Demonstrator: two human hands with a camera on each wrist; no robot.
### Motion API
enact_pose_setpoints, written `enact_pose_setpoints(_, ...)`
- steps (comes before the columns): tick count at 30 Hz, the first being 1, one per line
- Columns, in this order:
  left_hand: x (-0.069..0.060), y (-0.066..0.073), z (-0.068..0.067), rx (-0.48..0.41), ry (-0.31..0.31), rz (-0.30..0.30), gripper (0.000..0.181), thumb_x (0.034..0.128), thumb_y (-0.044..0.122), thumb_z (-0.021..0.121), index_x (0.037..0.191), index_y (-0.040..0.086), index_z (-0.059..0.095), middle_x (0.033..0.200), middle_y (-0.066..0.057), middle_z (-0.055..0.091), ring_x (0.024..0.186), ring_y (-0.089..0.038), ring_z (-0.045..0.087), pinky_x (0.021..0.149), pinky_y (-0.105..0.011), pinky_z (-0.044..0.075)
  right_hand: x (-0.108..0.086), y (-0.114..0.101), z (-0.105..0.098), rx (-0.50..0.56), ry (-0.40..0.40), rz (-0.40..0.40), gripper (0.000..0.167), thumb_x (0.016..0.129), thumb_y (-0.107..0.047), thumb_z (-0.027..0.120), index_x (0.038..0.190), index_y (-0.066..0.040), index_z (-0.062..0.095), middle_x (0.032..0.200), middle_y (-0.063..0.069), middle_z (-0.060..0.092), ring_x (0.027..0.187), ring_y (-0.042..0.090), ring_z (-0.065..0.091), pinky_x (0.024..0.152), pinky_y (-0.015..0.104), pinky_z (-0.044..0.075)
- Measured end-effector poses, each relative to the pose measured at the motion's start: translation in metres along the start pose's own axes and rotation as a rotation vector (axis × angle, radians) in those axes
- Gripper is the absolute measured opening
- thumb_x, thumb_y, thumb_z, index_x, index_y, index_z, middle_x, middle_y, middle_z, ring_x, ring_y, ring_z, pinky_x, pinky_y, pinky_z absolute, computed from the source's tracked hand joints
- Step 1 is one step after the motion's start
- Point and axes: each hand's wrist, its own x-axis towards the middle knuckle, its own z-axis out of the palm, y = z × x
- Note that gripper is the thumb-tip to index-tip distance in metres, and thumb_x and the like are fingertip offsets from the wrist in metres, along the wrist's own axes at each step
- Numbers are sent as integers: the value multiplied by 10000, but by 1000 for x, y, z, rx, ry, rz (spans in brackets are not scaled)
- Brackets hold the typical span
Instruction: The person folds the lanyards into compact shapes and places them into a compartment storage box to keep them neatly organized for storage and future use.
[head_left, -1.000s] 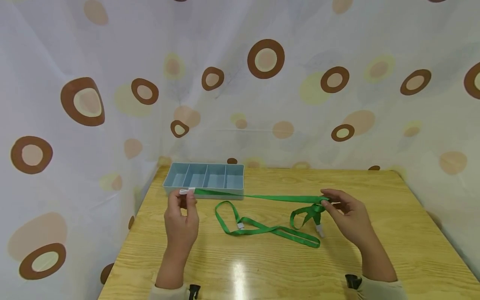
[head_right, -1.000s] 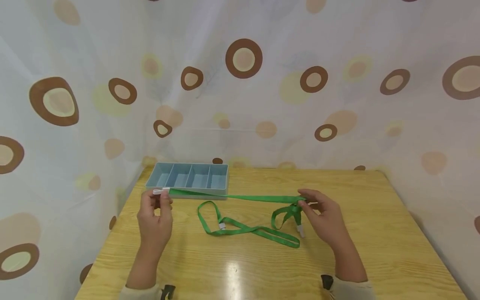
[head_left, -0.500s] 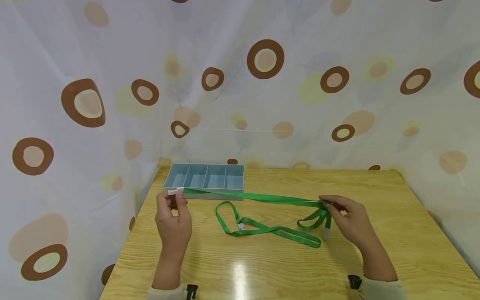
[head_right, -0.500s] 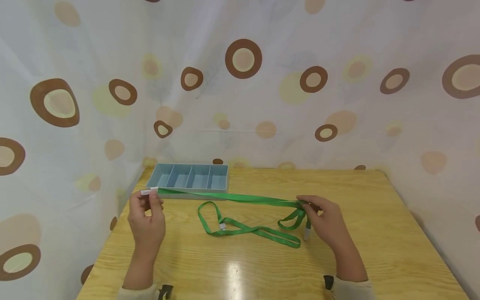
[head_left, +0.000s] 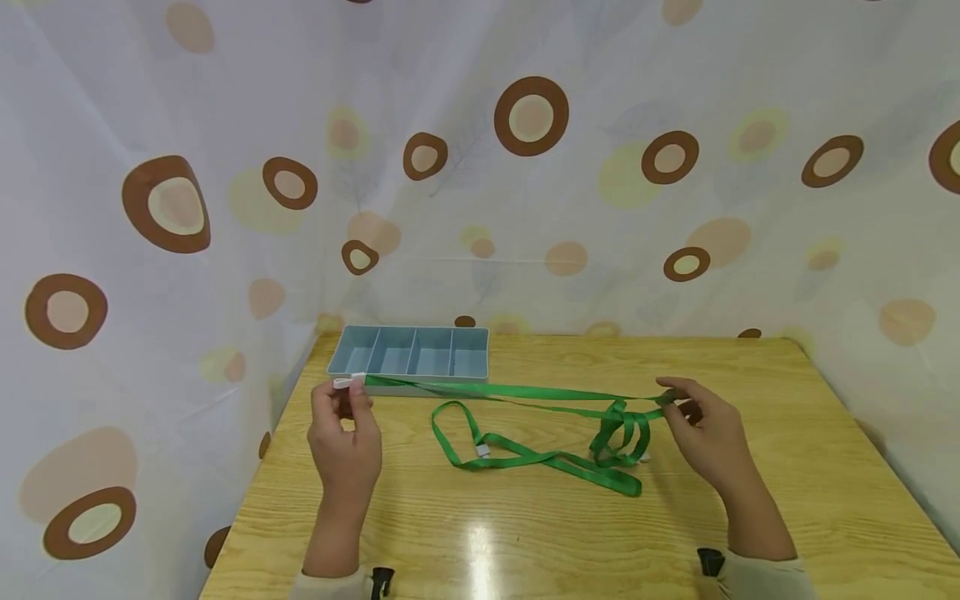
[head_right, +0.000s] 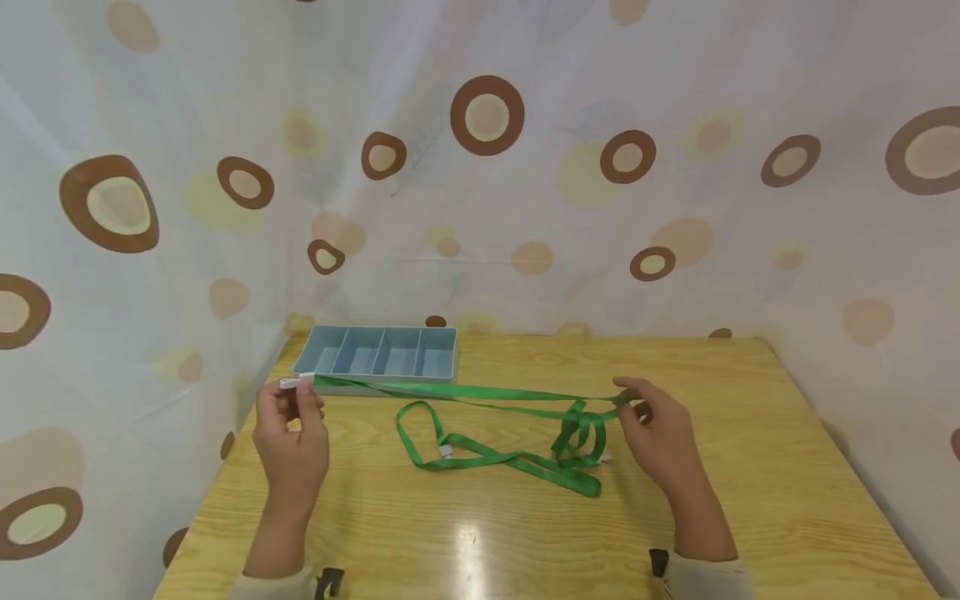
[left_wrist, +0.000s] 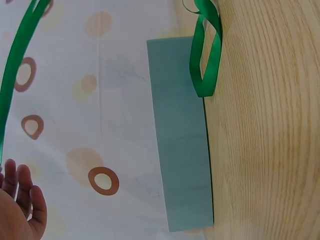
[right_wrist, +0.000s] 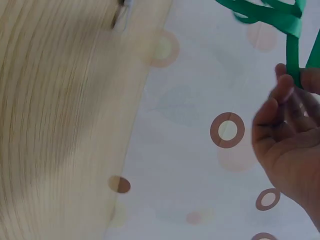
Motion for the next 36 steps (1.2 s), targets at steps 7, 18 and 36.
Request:
enact_pose_setpoints(7, -2, -1, 3, 5, 20, 9, 170, 1085, 94, 591, 1124, -72, 599, 801, -126, 698, 716, 5, 555, 647, -127, 448, 1, -2, -7, 306, -151, 177, 430, 1167, -289, 420, 1537, -82, 492, 1042, 63, 621, 824, 153, 670, 710, 315, 622)
enact_pose_setpoints(18, -4, 0, 4, 5, -1, 15, 165, 1090, 103, 588, 1142, -54, 594, 781, -86, 693, 711, 4, 554, 586, -141, 440, 2, -6, -10, 582, -180, 285, 393, 1178, -372, 298, 1394, -192, 573, 803, 68, 658, 623, 302, 753, 543, 410, 634)
enact_pose_setpoints(36, -2, -3, -1, -103, -42, 52, 92, 1065, 13, 590, 1122, -55, 611, 875, -117, 678, 773, -11, 562, 695, -135, 464, -3, -3, -8, 840, 72, 43, 258, 1053, 148, 369, 933, 84, 588, 1030, 33, 702, 948, 151, 683, 763, 233, 602)
